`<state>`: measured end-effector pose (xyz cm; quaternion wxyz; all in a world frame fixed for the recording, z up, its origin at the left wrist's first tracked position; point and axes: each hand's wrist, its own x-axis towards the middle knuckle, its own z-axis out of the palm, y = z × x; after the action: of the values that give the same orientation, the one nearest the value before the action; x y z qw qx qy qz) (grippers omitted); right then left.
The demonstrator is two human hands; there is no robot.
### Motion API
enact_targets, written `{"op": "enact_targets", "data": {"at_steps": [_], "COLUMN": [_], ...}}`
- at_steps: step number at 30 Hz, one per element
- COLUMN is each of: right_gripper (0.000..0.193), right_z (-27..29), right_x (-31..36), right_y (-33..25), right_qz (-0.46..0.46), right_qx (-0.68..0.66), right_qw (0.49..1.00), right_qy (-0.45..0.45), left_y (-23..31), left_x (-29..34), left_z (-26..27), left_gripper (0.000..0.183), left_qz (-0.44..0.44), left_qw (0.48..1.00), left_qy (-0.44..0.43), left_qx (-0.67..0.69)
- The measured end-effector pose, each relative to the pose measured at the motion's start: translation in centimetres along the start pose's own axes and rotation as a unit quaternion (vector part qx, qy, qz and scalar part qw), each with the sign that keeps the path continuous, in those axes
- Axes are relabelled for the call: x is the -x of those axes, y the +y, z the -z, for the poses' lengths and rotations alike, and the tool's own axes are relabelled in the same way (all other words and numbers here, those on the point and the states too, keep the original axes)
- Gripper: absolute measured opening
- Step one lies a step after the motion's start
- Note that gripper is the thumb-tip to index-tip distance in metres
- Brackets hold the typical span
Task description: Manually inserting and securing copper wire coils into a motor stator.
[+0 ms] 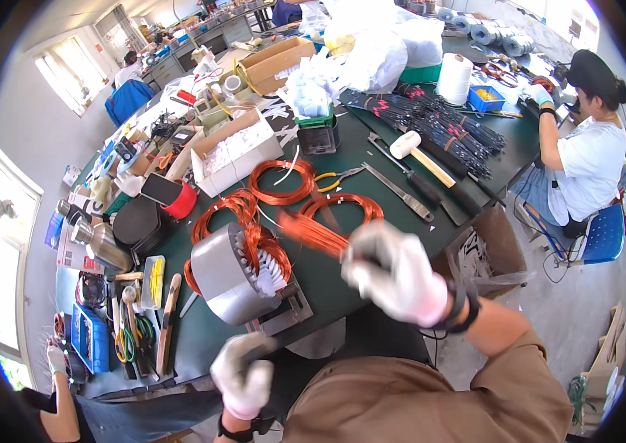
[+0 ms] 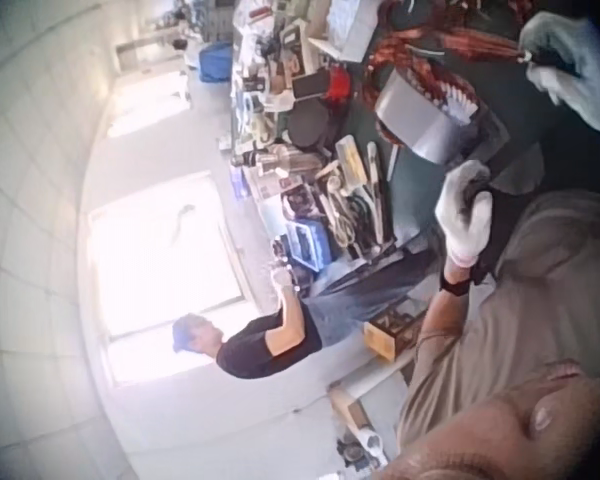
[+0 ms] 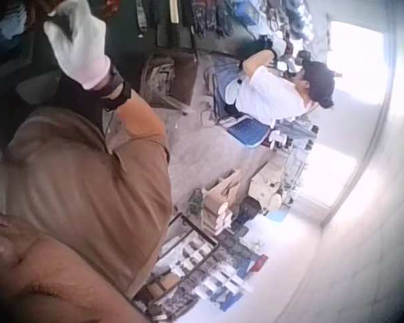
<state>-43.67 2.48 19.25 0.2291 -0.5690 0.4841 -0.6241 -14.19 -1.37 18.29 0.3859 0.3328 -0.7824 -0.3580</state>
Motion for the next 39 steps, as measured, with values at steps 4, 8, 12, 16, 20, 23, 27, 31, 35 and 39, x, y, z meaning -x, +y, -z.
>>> {"op": "enact_targets", "data": {"at_steps": [4, 8, 12, 16, 20, 23, 27, 31, 35, 39], "right_gripper": [0.026, 0.033, 0.033, 0.036, 0.027, 0.019, 0.017, 0.015, 0.022, 0.023], "right_z": [-1.4, -0.2, 1.5, 0.8, -1.5, -2.9, -5.1, -7.0, -7.7, -8.2], "right_x": [5.7, 9.4, 8.2, 3.0, -1.2, -1.4, -3.4, -4.6, -4.3, -3.9], "right_y": [-1.3, 2.1, 1.4, 0.2, 3.0, 5.0, 7.3, 8.4, 10.0, 8.9], "right_qz": [0.225, 0.206, 0.187, -0.111, -0.344, -0.374, -0.360, -0.370, -0.345, -0.339], "right_qx": [0.315, 0.394, 0.313, 0.020, -0.307, -0.387, -0.388, -0.440, -0.481, -0.485], "right_qw": [0.875, 0.847, 0.884, 0.987, 0.861, 0.831, 0.837, 0.805, 0.788, 0.794], "right_qy": [-0.292, -0.293, -0.294, -0.113, -0.217, -0.143, -0.135, -0.143, -0.170, -0.140], "left_y": [2.5, 2.4, -0.2, -0.3, -2.5, -3.2, -3.6, -3.0, -2.7, -2.8], "left_x": [-2.5, -2.6, -2.0, -1.5, 0.0, 2.2, 5.1, 7.0, 7.8, 7.6], "left_z": [-4.4, -5.0, -5.5, -7.8, -8.6, -6.2, -4.0, -2.9, -1.8, -0.9], "left_gripper": [0.079, 0.013, 0.013, 0.018, 0.021, 0.020, 0.028, 0.026, 0.035, 0.041], "left_qz": [0.139, 0.311, 0.362, 0.339, 0.331, 0.332, 0.308, 0.291, 0.275, 0.270], "left_qw": [0.863, 0.794, 0.804, 0.861, 0.845, 0.850, 0.839, 0.839, 0.824, 0.789], "left_qy": [-0.130, -0.118, -0.128, -0.183, -0.206, -0.109, -0.013, 0.034, 0.070, 0.084], "left_qx": [0.467, 0.509, 0.454, 0.331, 0.366, 0.395, 0.449, 0.458, 0.491, 0.545]}}
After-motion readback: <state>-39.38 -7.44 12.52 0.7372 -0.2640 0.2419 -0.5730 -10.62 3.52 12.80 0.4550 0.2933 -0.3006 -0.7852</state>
